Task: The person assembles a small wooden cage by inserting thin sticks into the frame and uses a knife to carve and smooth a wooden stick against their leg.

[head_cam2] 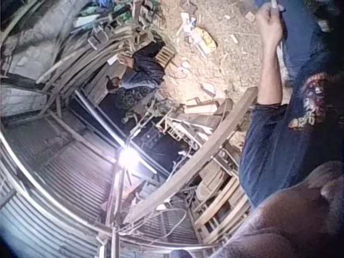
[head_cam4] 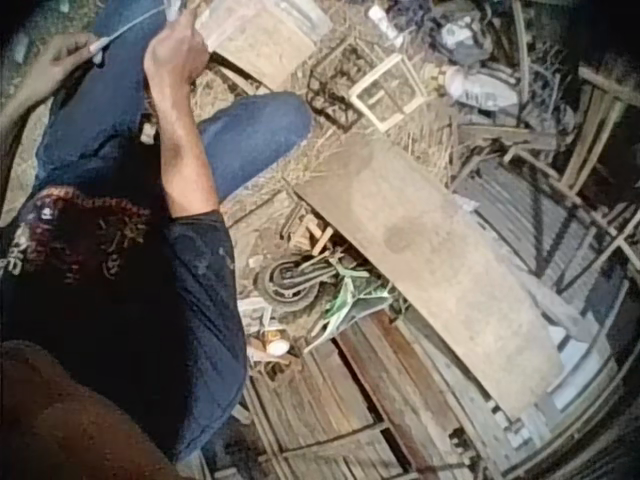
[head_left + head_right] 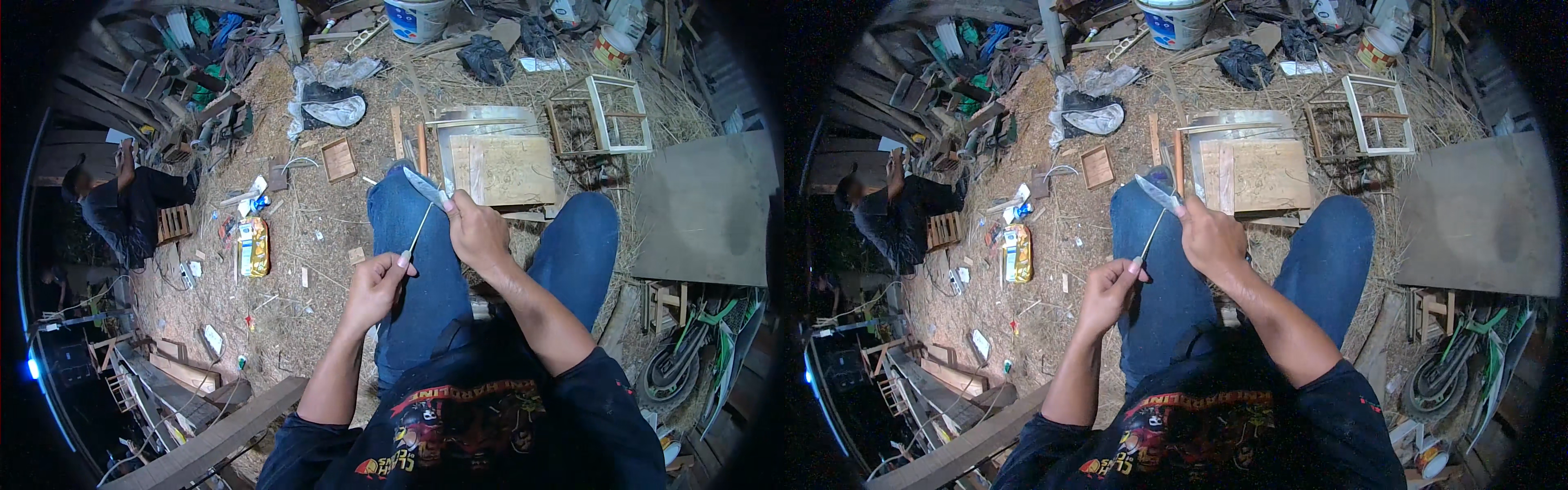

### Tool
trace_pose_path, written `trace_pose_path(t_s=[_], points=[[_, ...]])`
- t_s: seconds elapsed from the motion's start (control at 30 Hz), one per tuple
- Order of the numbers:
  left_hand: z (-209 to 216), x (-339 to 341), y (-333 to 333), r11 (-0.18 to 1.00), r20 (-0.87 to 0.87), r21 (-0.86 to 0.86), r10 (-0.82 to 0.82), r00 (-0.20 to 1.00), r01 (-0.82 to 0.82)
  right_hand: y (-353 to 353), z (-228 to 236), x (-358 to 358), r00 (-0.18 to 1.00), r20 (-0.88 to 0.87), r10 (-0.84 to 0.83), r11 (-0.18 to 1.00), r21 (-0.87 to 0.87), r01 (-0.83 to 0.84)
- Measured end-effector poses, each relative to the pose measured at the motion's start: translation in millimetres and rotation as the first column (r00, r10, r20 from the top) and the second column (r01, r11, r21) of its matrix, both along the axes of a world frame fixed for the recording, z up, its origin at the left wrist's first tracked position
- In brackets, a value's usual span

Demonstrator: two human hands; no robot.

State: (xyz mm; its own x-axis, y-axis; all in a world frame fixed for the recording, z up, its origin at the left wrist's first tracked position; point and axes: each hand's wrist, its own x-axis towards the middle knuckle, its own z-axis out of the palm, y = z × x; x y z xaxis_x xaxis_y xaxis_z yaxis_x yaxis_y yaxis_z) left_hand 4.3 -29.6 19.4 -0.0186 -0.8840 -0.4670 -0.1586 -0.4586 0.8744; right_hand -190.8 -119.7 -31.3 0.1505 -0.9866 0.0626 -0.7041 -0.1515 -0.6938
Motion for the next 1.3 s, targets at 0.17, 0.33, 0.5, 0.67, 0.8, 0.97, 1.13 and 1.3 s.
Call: trace_pose_path(t_s=[0.17,0.33,0.5,0.67,0.8,0.97,1.13,1.3], points=[[-7.5,3.2,2.8,1.0,-0.029,-0.023,0.02,0.999,-0.02,-2.7,0.5,-0.7,1.0,-0.004,0.006,0.992,0.123,-0.005],[-1.6,4.2,0.6,0.999,-0.074,0.045,0.012,0.997,-0.008,-0.4,1.6,0.1,1.0,-0.02,0.023,0.993,0.117,-0.02],[-4.4,6.6,1.7,0.996,-0.097,0.072,0.056,0.994,-0.049,5.3,5.2,-2.4,0.995,-0.038,0.092,0.993,0.082,-0.089],[-8.4,8.4,0.1,0.992,-0.123,0.1,0.089,0.988,-0.077,7.5,5.2,-2.5,0.998,-0.002,0.07,0.995,0.072,-0.07],[-7.1,9.1,0.4,0.991,-0.164,0.103,0.099,0.982,-0.083,19.4,2.8,1.5,0.997,0.013,0.078,0.997,-0.022,-0.078],[-9.4,9.4,-1.1,0.989,-0.217,0.118,0.113,0.97,-0.089,18.2,3.2,2.1,0.999,0.008,0.034,0.999,-0.027,-0.034],[-15.2,12.6,0.4,0.987,-0.195,0.127,0.121,0.973,-0.097,28.7,6.3,2.7,0.993,-0.02,0.114,0.992,-0.044,-0.115],[-11.5,9.0,-1.4,0.989,-0.217,0.114,0.112,0.97,-0.089,26.8,16.3,4.4,0.995,-0.065,0.079,0.997,0.032,-0.077]])
